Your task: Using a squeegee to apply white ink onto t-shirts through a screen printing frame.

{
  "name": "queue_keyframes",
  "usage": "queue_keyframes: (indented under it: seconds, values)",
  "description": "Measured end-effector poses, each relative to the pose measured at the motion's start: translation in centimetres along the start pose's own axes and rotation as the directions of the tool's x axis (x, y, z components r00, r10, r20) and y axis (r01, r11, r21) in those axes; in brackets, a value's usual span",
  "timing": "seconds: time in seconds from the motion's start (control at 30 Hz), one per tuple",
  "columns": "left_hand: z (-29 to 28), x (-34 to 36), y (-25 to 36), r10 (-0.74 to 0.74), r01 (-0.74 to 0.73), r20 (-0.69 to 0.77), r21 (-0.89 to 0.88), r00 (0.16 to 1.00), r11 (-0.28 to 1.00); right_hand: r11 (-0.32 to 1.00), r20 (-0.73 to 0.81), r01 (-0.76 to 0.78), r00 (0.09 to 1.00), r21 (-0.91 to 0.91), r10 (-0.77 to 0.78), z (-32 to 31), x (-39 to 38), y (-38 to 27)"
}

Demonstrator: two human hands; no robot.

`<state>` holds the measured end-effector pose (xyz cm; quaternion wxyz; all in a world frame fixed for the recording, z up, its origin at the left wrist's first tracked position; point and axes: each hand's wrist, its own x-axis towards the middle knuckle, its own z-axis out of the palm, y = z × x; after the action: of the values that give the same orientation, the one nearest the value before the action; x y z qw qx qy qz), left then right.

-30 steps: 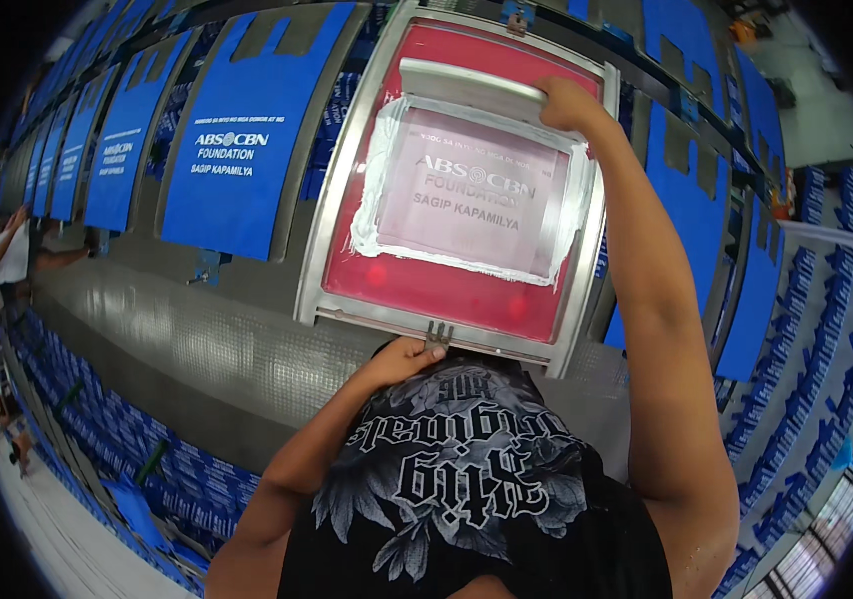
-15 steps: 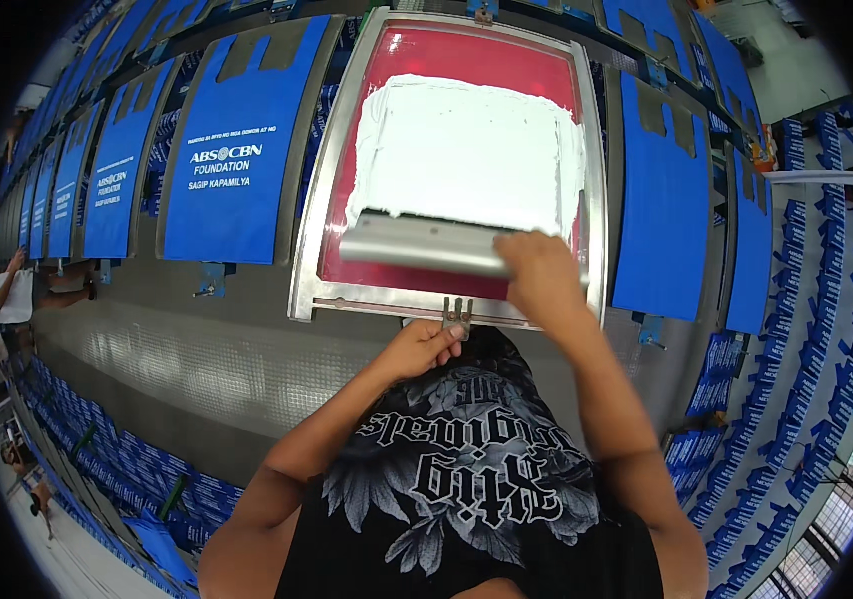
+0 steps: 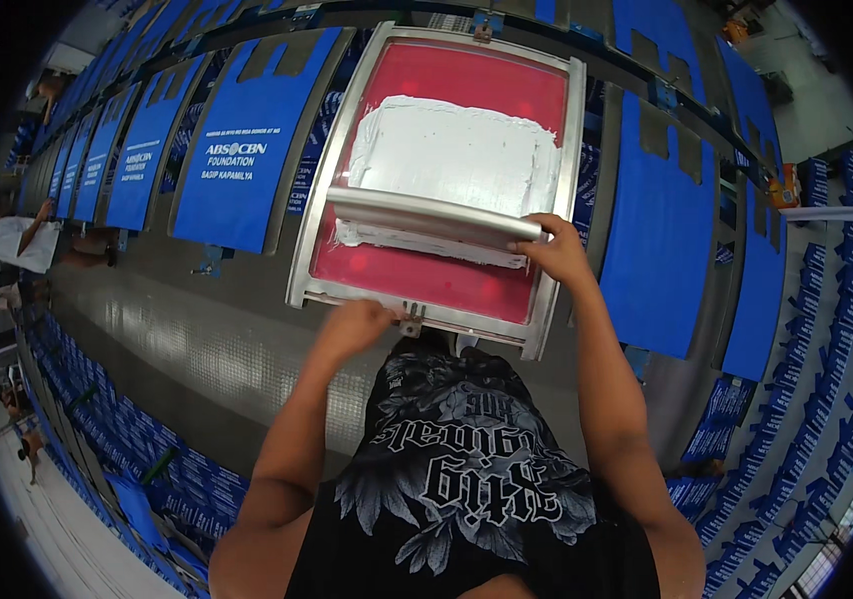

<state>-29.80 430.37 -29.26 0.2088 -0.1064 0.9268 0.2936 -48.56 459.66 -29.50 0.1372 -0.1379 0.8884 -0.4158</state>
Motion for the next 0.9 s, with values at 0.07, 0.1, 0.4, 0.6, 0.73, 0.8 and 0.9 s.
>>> queue_keyframes:
  seconds: [0.07,0.1,0.4,0.6,0.73,0.8,0.9]
  values:
    - [-4.7,2.2,-2.2,-0.168,0.138,-0.316,-0.116,0.934,0.984,0.915,0.178,-0.173,0.977,0.364,0.115,-0.3,1.3,0.1]
    - [-6.4,4.0,-4.5,-0.133,0.118,-0.564,-0.063,0.815,0.991,0.963,0.136,-0.057,0.99,0.264,0.021,-0.1,2.1,0.2]
    - [-7.5,6.5,-6.9,-0.351,0.087,-0.381,-0.562,0.855,0.822,0.892,0.135,-0.217,0.975,0.396,0.177,-1.8,2.3,1.6]
    - [0.4,4.3,5.3,-0.053,-0.162,-0.429,-0.451,0.902,0.878,0.893,-0.043,-0.257,0.955,0.369,0.293,-16.7,-7.2,5.9]
    - [11.1,5.6,17.6,-0.048,-0.162,-0.286,-0.663,0.957,0.731,0.931,-0.17,-0.241,0.941,0.276,0.294,-29.0,-15.2,13.7]
    - [14.8,5.9,23.0,0.038,-0.268,-0.333,-0.678,0.942,0.684,0.942,-0.226,-0.236,0.93,0.24,0.291,-33.8,-18.5,17.7]
    - [13.7,6.8,23.0,0.061,-0.298,-0.365,-0.641,0.929,0.707,0.92,-0.2,-0.244,0.929,0.306,0.313,-32.4,-18.8,19.3]
